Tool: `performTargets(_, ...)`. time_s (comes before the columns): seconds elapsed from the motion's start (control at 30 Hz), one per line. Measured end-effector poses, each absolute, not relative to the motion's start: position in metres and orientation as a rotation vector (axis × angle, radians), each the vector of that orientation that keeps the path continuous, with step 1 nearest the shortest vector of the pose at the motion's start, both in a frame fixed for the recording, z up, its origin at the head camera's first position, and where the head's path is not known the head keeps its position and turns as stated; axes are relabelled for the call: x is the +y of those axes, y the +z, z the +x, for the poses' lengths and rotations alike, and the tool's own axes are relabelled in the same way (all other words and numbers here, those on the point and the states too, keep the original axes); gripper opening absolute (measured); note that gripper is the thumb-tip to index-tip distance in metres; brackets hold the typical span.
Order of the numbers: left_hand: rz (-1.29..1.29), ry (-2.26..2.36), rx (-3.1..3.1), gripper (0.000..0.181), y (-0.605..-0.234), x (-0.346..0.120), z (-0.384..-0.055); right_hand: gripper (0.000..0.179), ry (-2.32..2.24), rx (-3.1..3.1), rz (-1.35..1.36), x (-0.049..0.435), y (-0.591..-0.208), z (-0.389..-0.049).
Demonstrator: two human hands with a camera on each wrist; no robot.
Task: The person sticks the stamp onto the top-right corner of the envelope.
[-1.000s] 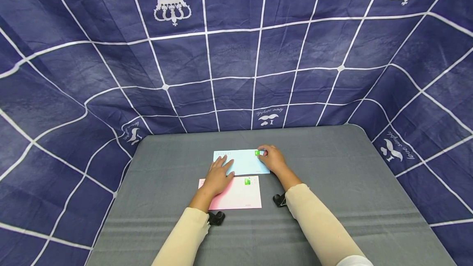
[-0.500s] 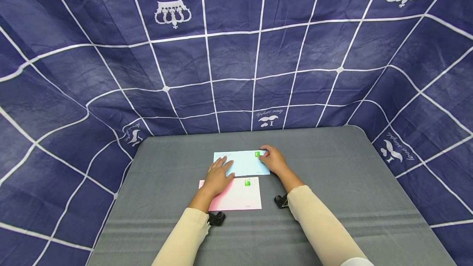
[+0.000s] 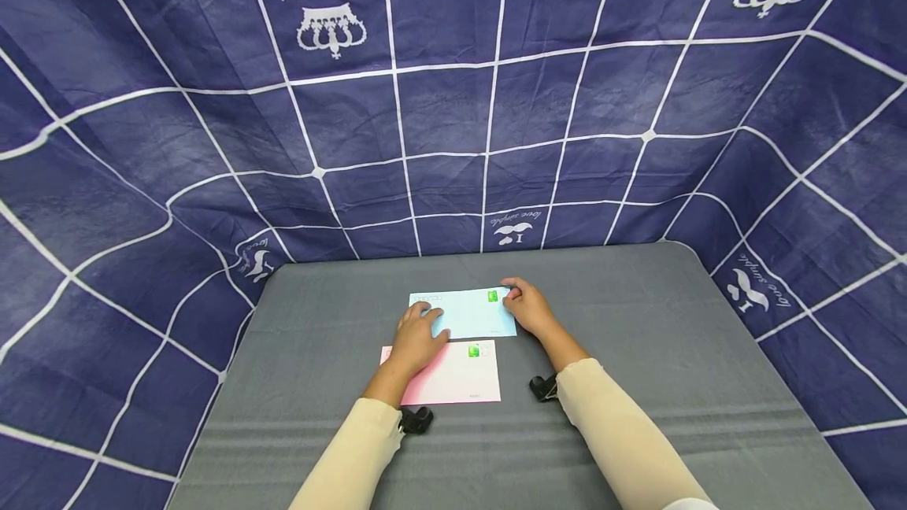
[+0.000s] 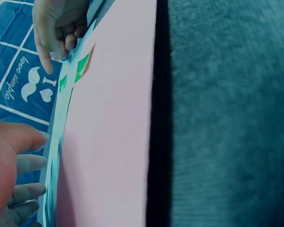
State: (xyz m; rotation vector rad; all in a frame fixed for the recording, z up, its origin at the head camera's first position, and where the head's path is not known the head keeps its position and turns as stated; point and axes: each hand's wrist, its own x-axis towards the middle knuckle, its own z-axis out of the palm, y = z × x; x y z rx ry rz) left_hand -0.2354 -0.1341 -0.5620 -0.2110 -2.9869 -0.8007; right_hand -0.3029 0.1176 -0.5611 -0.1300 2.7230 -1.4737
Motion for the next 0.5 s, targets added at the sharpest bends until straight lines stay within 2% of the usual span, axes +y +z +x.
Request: performTargets(0.5, -0.221, -1.062, -2.703, 0.029, -0.547, -0.140, -0.235, 0.026, -1.612, 2.731, -0.210, 0.124, -0.548, -0.292)
